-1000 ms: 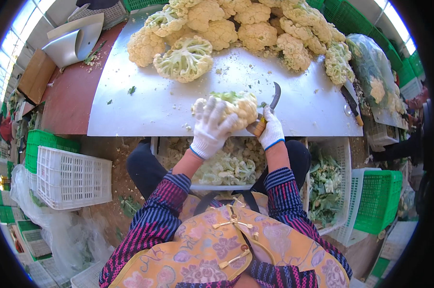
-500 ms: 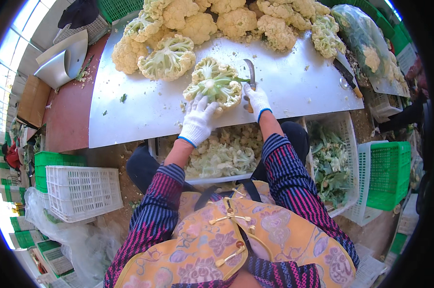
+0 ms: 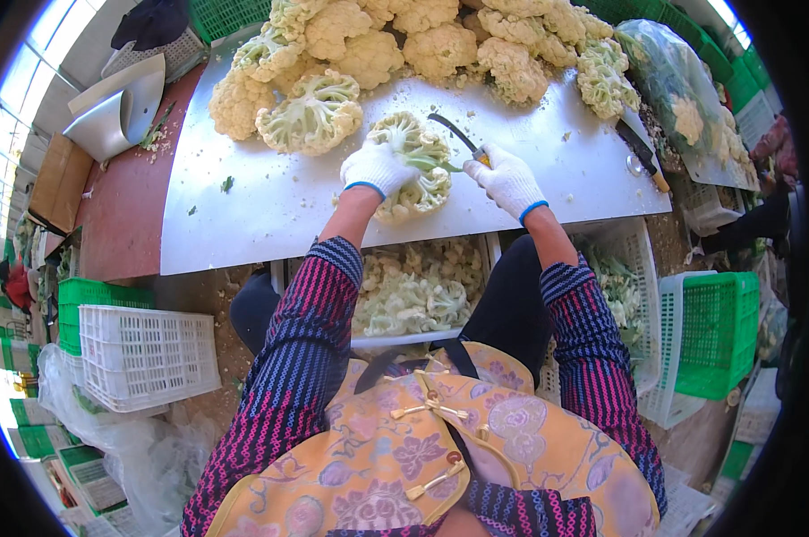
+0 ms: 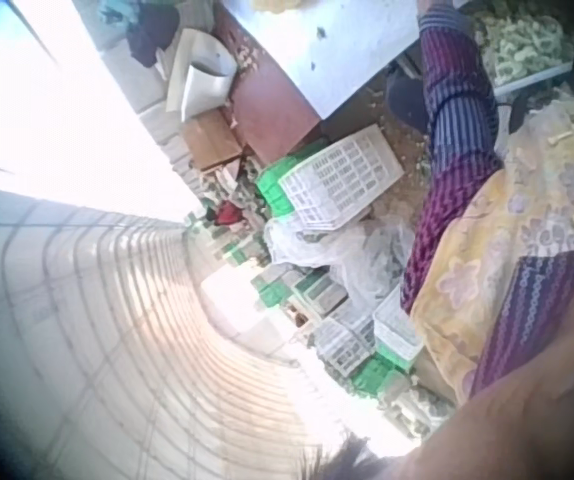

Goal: The person sits on the floor and uses a knife to cut cauliflower florets from larger heads on a white table. The cut pieces are placed into a white basket below the table.

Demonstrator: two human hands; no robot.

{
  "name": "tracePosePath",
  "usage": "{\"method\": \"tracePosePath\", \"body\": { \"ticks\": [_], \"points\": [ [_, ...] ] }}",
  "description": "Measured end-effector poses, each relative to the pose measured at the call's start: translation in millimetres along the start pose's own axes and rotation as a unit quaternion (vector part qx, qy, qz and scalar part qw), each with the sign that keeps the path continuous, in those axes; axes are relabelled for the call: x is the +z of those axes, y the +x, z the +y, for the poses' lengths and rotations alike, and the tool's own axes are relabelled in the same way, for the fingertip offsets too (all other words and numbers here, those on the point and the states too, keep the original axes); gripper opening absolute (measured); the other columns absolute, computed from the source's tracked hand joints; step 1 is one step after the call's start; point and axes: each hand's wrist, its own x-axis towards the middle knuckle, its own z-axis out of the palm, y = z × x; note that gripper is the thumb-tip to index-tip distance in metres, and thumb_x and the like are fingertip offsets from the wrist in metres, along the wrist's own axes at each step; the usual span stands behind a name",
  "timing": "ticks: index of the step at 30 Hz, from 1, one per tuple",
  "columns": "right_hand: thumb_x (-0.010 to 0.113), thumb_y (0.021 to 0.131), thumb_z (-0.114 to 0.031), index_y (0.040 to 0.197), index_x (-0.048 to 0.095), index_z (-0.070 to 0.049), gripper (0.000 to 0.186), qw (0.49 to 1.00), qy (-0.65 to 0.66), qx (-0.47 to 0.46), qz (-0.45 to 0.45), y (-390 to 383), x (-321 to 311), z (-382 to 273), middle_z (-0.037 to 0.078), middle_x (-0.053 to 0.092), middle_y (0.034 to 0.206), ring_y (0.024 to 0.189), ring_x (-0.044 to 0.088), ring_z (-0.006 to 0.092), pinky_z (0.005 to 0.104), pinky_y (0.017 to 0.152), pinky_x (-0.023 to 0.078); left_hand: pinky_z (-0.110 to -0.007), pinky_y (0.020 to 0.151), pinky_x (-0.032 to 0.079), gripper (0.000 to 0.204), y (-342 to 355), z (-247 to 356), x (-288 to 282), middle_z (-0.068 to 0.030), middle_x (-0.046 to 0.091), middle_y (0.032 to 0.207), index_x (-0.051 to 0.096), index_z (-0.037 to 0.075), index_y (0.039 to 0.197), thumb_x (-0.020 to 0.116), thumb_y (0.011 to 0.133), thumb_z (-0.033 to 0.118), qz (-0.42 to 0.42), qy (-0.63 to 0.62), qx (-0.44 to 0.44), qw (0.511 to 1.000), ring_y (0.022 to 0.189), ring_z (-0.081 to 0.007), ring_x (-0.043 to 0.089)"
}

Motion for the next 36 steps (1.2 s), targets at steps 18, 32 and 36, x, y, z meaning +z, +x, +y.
{"method": "tracePosePath", "body": {
  "ticks": [18,32,36],
  "points": [
    [0.053,0.090,-0.029,0.108,0.069,-0.002,0.036,0.965,-0.243,0.024,-0.100,19.3,46.7,-43.7,0.023,0.069,0.105,0.099,0.068,0.0395,0.0475,0.085,0.053,-0.044,0.090,0.051,0.049,-10.7,-14.2,17.2,-0.0175,0.068,0.109,0.065,0.024,0.120,0.064,0.073,0.037,0.049,0.017,0.058,0.997,0.106,-0.0354,0.063],
    [0.055,0.089,-0.034,0.105,0.074,-0.005,0.038,0.931,-0.331,-0.001,-0.155,47.1,63.3,-58.0,0.022,0.071,0.105,0.094,0.070,0.0381,0.0455,0.085,0.054,-0.043,0.093,0.050,0.050,-9.2,-11.4,24.2,-0.0168,0.068,0.116,0.066,0.020,0.119,0.064,0.077,0.047,0.044,-0.037,0.012,0.998,0.109,-0.0340,0.064],
    [0.054,0.088,-0.029,0.109,0.073,-0.005,0.037,0.927,-0.306,-0.009,-0.218,34.3,38.4,-77.5,0.021,0.070,0.110,0.099,0.068,0.0374,0.0440,0.087,0.054,-0.044,0.092,0.050,0.054,-22.4,-5.1,37.1,-0.0178,0.069,0.113,0.064,0.016,0.120,0.060,0.080,0.053,0.104,-0.020,0.016,0.994,0.108,-0.0344,0.065]
  ]
}}
